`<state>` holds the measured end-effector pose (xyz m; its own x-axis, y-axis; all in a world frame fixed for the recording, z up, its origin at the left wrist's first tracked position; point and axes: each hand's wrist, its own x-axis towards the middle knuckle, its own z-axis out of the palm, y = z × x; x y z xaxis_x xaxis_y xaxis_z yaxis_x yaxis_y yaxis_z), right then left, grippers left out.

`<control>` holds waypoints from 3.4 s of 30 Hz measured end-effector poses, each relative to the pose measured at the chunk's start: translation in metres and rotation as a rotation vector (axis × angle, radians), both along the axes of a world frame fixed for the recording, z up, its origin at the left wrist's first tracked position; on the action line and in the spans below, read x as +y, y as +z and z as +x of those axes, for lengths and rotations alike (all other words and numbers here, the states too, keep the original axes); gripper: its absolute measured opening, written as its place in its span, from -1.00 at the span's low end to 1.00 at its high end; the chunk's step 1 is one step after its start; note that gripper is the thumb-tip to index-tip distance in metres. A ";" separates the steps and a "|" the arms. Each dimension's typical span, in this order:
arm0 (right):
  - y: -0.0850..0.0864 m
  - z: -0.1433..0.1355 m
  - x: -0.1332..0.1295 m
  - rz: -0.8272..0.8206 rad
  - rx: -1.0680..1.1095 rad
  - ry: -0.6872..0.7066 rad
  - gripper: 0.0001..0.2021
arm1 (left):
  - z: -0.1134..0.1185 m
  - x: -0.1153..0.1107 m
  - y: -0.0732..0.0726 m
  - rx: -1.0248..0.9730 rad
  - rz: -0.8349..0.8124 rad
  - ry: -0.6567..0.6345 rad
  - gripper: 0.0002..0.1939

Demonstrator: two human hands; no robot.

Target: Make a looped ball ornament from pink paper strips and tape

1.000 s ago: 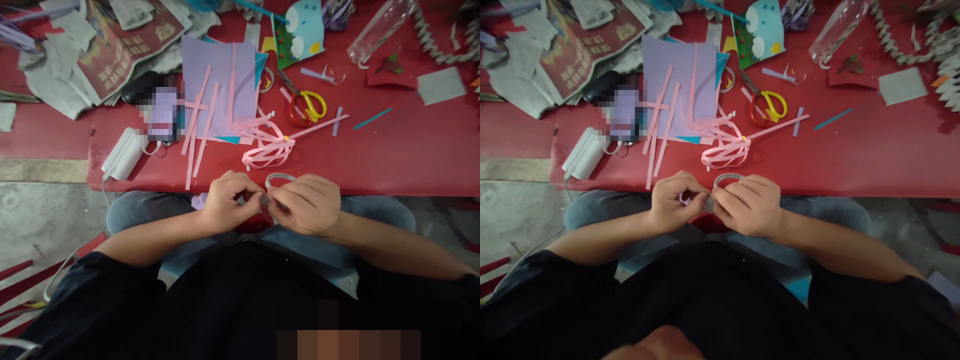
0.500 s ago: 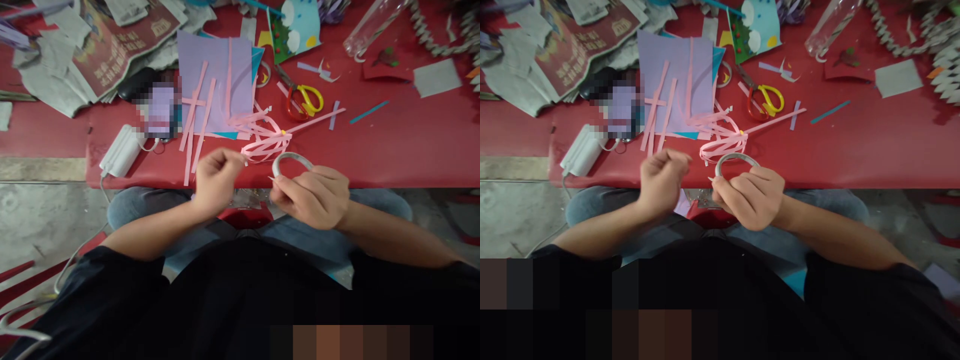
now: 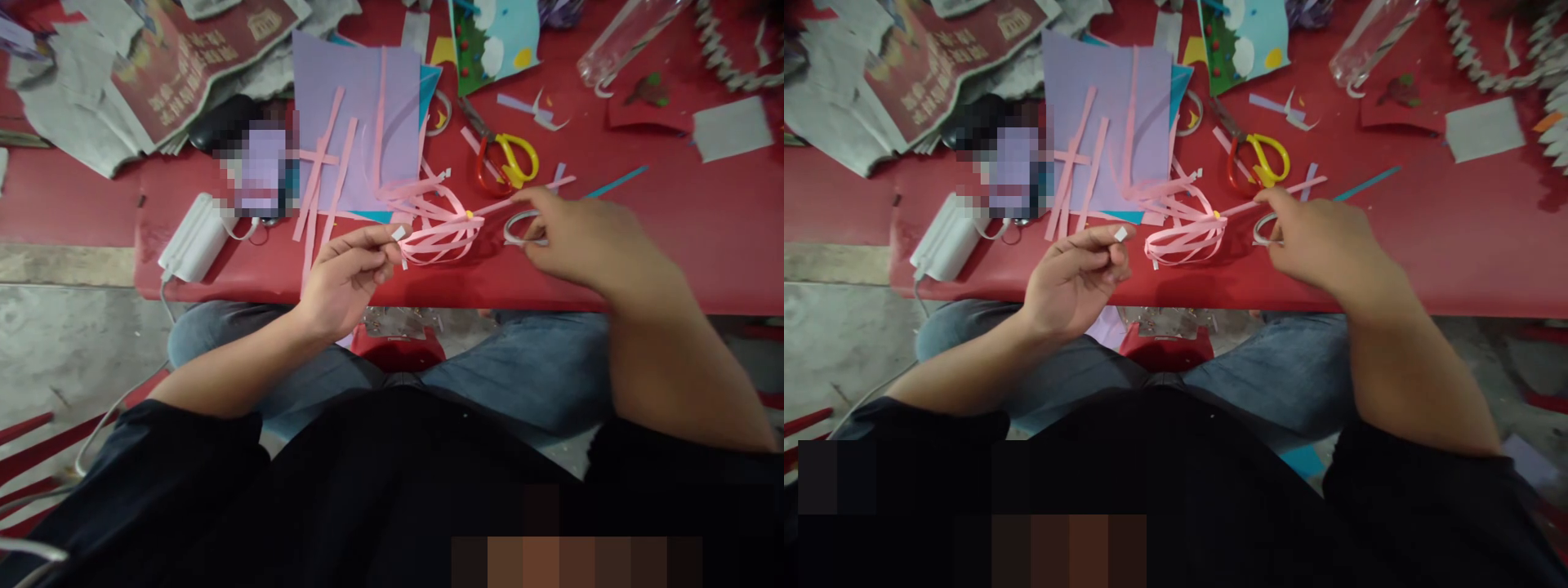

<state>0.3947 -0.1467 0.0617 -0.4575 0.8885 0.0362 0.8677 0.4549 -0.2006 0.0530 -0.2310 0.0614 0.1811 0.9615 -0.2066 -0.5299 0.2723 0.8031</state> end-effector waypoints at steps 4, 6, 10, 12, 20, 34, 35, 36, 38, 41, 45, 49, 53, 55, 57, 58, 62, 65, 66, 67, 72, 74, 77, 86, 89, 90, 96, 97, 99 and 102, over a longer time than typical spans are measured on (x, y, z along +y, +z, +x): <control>-0.015 -0.009 0.004 -0.145 -0.300 -0.083 -0.40 | -0.001 -0.004 -0.001 0.048 0.038 -0.044 -0.63; -0.014 -0.014 0.002 -0.158 -0.337 -0.094 -0.49 | -0.001 -0.006 0.000 0.060 0.056 -0.054 -0.62; 0.002 -0.034 -0.017 0.078 -0.092 -0.083 -0.71 | 0.003 -0.010 -0.005 0.031 0.160 -0.082 -0.56; 0.014 -0.053 -0.035 0.242 0.206 -0.068 -0.79 | 0.006 -0.014 -0.011 0.048 0.286 -0.122 -0.48; 0.036 -0.107 -0.099 0.496 0.706 0.327 -0.67 | 0.019 -0.036 -0.015 0.364 0.851 -0.290 -0.05; 0.028 -0.102 -0.101 0.496 0.683 0.272 -0.63 | 0.023 -0.038 -0.024 0.591 0.978 -0.225 -0.12; 0.028 -0.101 -0.100 0.501 0.676 0.288 -0.62 | 0.023 -0.038 -0.024 0.598 0.981 -0.223 -0.13; 0.028 -0.101 -0.100 0.497 0.668 0.299 -0.59 | 0.024 -0.038 -0.024 0.605 0.983 -0.220 -0.13; 0.027 -0.102 -0.099 0.453 0.658 0.298 -0.52 | 0.024 -0.039 -0.024 0.603 0.983 -0.213 -0.14; 0.026 -0.103 -0.098 0.392 0.644 0.286 -0.51 | 0.025 -0.041 -0.024 0.592 0.972 -0.210 -0.14; 0.022 -0.103 -0.096 0.452 0.680 0.283 -0.53 | 0.024 -0.042 -0.021 0.615 0.946 -0.224 -0.14; 0.020 -0.102 -0.095 0.488 0.690 0.300 -0.52 | 0.023 -0.042 -0.022 0.633 0.943 -0.203 -0.17; 0.020 -0.102 -0.097 0.476 0.622 0.273 -0.56 | 0.022 -0.043 -0.022 0.662 0.932 -0.206 -0.19; 0.020 -0.103 -0.096 0.484 0.603 0.272 -0.56 | 0.021 -0.044 -0.022 0.679 0.917 -0.220 -0.19; 0.019 -0.103 -0.095 0.513 0.583 0.284 -0.56 | 0.021 -0.044 -0.022 0.688 0.899 -0.231 -0.18; 0.019 -0.103 -0.094 0.537 0.584 0.294 -0.56 | 0.021 -0.044 -0.022 0.684 0.892 -0.235 -0.18; 0.019 -0.102 -0.093 0.556 0.592 0.295 -0.56 | 0.023 -0.044 -0.023 0.610 0.863 -0.247 -0.17; 0.022 -0.101 -0.095 0.498 0.605 0.267 -0.56 | 0.024 -0.046 -0.024 0.560 0.815 -0.286 -0.11; 0.023 -0.101 -0.096 0.490 0.618 0.268 -0.55 | 0.024 -0.047 -0.024 0.546 0.802 -0.300 -0.09; 0.024 -0.101 -0.096 0.482 0.628 0.268 -0.54 | 0.024 -0.048 -0.025 0.533 0.790 -0.311 -0.07; 0.023 -0.102 -0.097 0.446 0.692 0.252 -0.52 | 0.025 -0.052 -0.028 0.494 0.758 -0.340 -0.03; 0.021 -0.101 -0.096 0.442 0.705 0.254 -0.52 | 0.025 -0.052 -0.028 0.487 0.768 -0.336 -0.03; 0.019 -0.100 -0.094 0.458 0.703 0.295 -0.53 | 0.025 -0.050 -0.028 0.491 0.803 -0.322 -0.05; 0.021 -0.099 -0.093 0.560 0.606 0.342 -0.57 | 0.024 -0.044 -0.023 0.590 0.946 -0.230 -0.15; 0.019 -0.099 -0.093 0.562 0.627 0.326 -0.60 | 0.023 -0.043 -0.022 0.611 0.944 -0.232 -0.16; 0.018 -0.100 -0.093 0.555 0.635 0.320 -0.61 | 0.023 -0.043 -0.022 0.612 0.943 -0.232 -0.15; 0.015 -0.103 -0.094 0.445 0.684 0.337 -0.57 | 0.024 -0.044 -0.025 0.586 0.954 -0.221 -0.14; 0.014 -0.103 -0.094 0.441 0.691 0.344 -0.56 | 0.024 -0.044 -0.026 0.581 0.952 -0.224 -0.13; 0.012 -0.103 -0.094 0.461 0.721 0.334 -0.53 | 0.024 -0.044 -0.025 0.574 0.945 -0.234 -0.13; 0.009 -0.104 -0.093 0.502 0.776 0.312 -0.51 | 0.024 -0.045 -0.025 0.573 0.934 -0.243 -0.12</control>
